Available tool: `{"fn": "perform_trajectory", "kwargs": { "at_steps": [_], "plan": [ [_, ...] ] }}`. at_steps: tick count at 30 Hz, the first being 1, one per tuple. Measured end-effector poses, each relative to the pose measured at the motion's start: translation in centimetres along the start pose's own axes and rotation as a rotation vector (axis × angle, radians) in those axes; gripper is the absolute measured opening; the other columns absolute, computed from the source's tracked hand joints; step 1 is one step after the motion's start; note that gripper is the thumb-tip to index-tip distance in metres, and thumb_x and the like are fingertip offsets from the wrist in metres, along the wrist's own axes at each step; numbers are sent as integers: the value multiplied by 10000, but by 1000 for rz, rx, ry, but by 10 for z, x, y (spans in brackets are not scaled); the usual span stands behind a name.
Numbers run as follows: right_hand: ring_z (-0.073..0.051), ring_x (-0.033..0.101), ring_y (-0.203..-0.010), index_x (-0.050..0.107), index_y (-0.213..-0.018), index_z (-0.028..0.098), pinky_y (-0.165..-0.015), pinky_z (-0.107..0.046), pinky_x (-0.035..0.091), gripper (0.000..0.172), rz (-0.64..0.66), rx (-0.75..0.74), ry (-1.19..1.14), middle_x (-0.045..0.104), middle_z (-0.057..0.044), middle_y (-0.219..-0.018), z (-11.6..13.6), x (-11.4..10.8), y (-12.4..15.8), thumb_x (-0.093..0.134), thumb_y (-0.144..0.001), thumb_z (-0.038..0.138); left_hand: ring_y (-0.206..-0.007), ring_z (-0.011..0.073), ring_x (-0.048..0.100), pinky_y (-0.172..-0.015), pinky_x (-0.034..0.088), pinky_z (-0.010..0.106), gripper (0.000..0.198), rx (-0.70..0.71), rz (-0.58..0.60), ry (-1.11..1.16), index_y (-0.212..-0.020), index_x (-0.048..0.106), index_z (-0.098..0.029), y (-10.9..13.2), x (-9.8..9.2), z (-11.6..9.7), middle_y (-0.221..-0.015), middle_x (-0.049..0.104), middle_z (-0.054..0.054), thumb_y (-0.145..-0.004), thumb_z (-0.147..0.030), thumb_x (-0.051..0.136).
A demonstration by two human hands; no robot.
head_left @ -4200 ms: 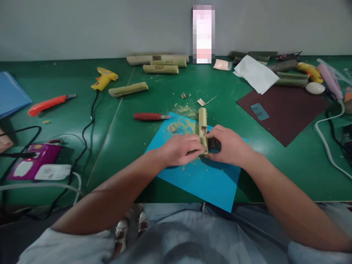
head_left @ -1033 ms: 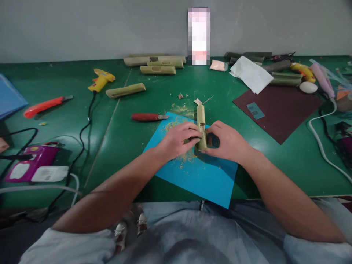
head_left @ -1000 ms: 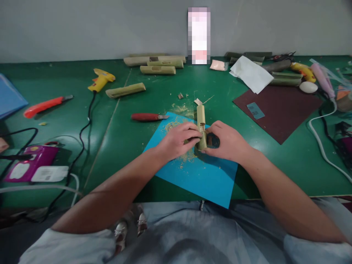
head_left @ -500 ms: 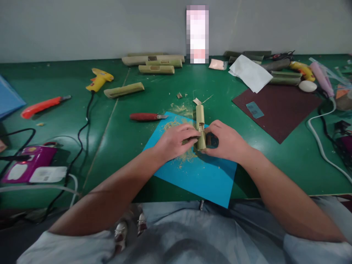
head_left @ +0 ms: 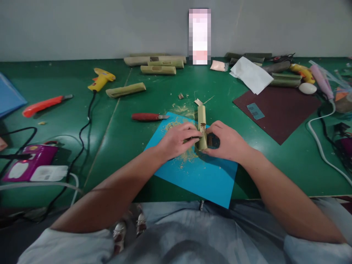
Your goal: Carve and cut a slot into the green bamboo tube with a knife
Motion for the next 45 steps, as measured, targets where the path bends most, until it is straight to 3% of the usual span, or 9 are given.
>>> {"fn": "perform_trajectory", "kwargs": {
  "at_steps": [19,31,37,41,45],
  "plan": [
    [-253,586,-967,635,-1041,209,-853,-407,491,421,1,-10,-11,587,-78,-1043,-3,1,0,796,-733,447,-883,166,691,-819,539,292,203,-50,85,99,-1159,724,-219,0,0,5,-1017,744,44,-974,-259,650],
    [-235,581,-925,611,-999,225,-803,-384,484,376,-9,-7,-27,586,-66,-1041,-1,1,1,795,-727,406,-900,154,691,-798,571,280,191,58,-97,-24,-1089,743,-205,-1,3,-8,-976,706,48,-1021,-229,566],
    [-223,580,-900,600,-941,227,-787,-369,490,345,19,-60,-86,578,-60,-1009,0,1,1,792,-690,365,-849,151,672,-761,554,268,192,167,57,28,-1096,734,-161,4,5,-13,-957,683,66,-1024,-218,565],
    [-221,583,-893,607,-935,216,-786,-371,496,303,7,-88,-121,566,-56,-975,-4,0,0,760,-703,336,-886,162,672,-776,548,275,191,153,2,-2,-1110,731,-155,3,5,-9,-988,681,80,-1021,-207,570],
    [-197,578,-863,614,-934,229,-768,-353,497,310,29,-91,-184,568,-43,-986,-9,0,0,786,-701,340,-858,154,663,-758,543,270,213,197,93,21,-1104,730,-174,2,10,-12,-970,682,72,-1040,-237,537]
  ]
}}
Point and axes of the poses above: each hand's wrist, its own y-axis away from the middle knuckle, its own x-axis out of the palm, z = x × y, the point moved 4 cm from there along -y, towards the middle knuckle
